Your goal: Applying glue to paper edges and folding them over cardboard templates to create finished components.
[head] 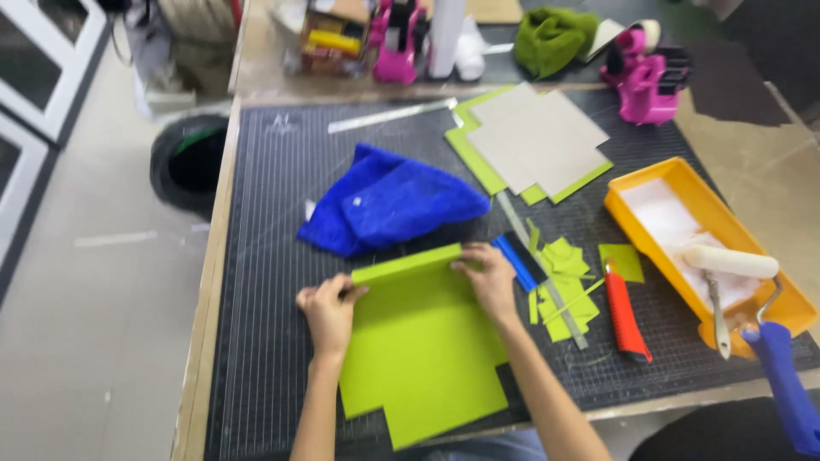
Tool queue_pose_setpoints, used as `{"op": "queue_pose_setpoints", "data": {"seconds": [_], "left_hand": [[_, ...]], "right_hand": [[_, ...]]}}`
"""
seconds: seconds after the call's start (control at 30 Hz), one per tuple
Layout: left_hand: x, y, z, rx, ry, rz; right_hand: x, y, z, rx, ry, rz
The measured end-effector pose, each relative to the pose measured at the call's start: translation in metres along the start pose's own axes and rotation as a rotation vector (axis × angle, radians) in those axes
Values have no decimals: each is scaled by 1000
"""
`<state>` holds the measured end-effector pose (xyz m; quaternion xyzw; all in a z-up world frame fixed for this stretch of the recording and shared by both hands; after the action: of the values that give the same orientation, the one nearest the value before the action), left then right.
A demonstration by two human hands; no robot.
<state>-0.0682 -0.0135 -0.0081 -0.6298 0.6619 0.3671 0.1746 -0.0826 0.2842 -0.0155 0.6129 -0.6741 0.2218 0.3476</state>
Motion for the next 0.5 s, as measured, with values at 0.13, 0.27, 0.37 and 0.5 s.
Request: {"op": "queue_pose_setpoints", "data": {"seconds": [0.13,0.27,0.37,0.5], "left_hand": [[-41,-7,-6,-117,139,82],[-97,-15,10,-113,309,634],[-116,-4,31,-43,279,785],[-127,8,39,-65,218,790]], "right_hand": [[16,-1,1,-99,87,-19],[18,-6,7,-135,81,27],[28,-6,2,-127,29,1],[36,-8,-4,-118,66,27]]}}
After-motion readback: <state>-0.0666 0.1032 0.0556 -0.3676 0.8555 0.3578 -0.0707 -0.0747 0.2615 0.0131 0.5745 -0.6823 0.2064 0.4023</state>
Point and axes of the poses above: each hand's wrist, its own y-axis towards the middle knuckle, its own z-axis out of the palm, x = y × z, the point moved 2 cm from there along y, towards the middle knuckle, and after that the axes turned 8 degrees about x, right-handed, at the moved point
